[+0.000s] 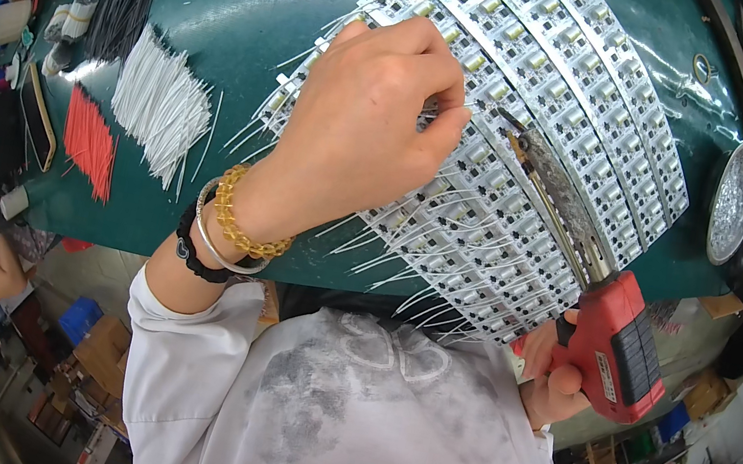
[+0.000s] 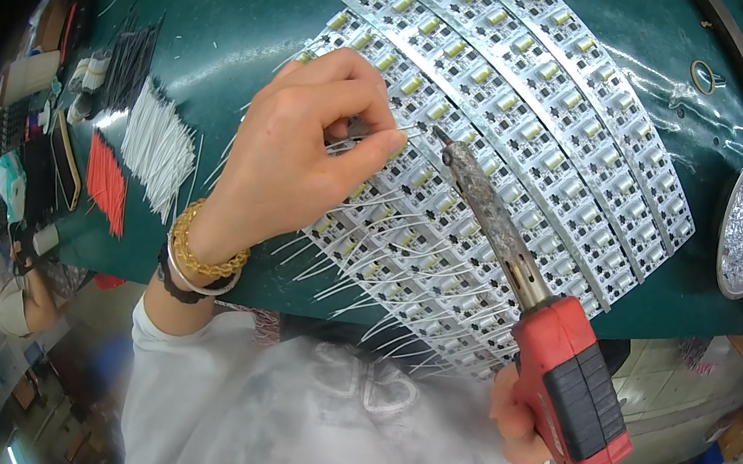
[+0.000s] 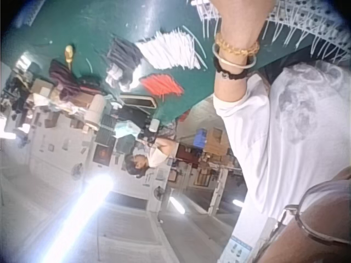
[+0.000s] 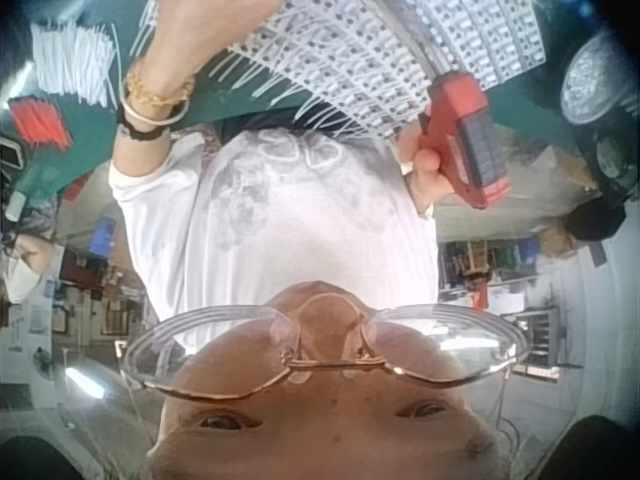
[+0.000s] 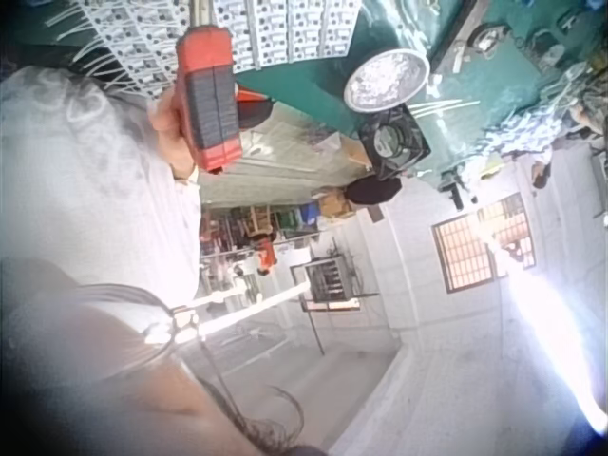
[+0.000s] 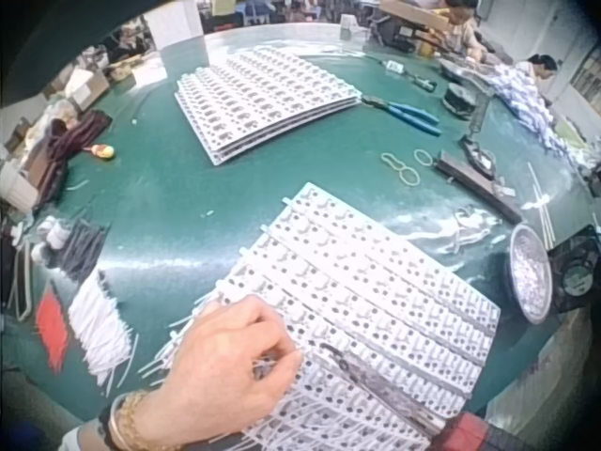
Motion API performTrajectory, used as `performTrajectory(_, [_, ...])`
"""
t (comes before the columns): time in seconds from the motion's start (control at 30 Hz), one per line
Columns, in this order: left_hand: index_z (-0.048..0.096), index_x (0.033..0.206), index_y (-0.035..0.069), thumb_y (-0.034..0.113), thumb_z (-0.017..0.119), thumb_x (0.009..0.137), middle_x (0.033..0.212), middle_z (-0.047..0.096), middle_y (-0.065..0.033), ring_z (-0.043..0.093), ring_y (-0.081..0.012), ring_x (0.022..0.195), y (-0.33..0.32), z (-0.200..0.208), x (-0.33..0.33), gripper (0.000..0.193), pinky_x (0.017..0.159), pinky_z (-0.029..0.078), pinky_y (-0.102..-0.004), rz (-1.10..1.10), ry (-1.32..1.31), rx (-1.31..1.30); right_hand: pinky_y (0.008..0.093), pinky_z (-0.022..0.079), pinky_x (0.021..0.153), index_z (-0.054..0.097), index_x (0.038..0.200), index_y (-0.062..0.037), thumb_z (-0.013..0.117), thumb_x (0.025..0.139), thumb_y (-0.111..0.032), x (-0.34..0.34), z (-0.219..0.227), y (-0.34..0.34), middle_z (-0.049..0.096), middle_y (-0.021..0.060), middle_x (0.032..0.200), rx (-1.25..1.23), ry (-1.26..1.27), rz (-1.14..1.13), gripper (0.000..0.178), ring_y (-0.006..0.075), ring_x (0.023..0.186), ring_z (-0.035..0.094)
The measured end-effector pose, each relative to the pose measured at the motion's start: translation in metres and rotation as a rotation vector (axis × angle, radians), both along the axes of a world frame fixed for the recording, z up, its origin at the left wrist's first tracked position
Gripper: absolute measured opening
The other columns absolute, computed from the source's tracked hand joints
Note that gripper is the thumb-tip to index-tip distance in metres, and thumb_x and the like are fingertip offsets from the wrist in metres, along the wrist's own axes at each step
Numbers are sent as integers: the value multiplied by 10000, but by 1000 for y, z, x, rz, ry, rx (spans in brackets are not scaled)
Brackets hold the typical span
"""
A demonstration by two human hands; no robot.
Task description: The person solders wires onto circuit board strips using a soldering gun, removes a rubber band from a bundle of wires by hand, and solders additional wires onto the circuit boards.
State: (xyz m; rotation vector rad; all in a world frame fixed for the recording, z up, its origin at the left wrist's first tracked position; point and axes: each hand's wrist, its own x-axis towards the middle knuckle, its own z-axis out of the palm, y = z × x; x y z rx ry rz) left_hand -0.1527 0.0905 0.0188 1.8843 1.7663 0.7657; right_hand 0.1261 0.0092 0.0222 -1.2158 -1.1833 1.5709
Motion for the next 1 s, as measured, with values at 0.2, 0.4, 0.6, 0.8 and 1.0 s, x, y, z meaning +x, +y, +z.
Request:
performTrajectory(0.2, [597, 714, 41, 93, 703, 724, 772, 570, -2, 449, -134, 573, 1, -1, 2, 119, 649, 375, -282, -5, 6, 3, 240, 324, 378, 445, 1159, 125, 681, 781, -493, -19, 1, 3, 454, 10, 478, 106, -23, -98, 762, 112, 360, 425])
performTrajectory(0.4, [595, 696, 46, 103, 698, 727, 765, 576, -13, 476, -148, 582, 2, -5, -1, 122, 674, 375, -299, -2, -35, 8, 241, 326, 384, 434, 1171, 137, 680, 779, -497, -18, 6, 4, 449, 16, 477, 84, 2, -100, 785, 113, 360, 424])
performTrajectory(0.6, [608, 709, 49, 107, 690, 734, 756, 564, -60, 551, -222, 660, -4, -5, -4, 103, 686, 388, -330, -8, 40, 88, 249, 329, 394, 414, 1210, 122, 626, 835, -487, -15, 2, 0, 427, 17, 475, 208, 30, -118, 746, 110, 368, 397])
performTrajectory(0.8, [609, 865, 55, 114, 683, 743, 839, 571, -100, 562, -282, 797, -42, 38, -37, 155, 722, 424, -396, 70, 224, 208, 252, 330, 370, 363, 1250, 112, 549, 915, -404, -6, -4, -7, 402, 45, 480, 262, 101, -155, 644, 123, 356, 365])
performTrajectory(1.0, [619, 885, 33, 132, 665, 770, 837, 609, -122, 585, -318, 781, -98, 28, -171, 159, 691, 452, -407, 554, 697, 181, 252, 337, 357, 340, 1246, 120, 543, 927, -351, -4, -9, -2, 398, 52, 481, 237, 128, -142, 604, 127, 338, 350])
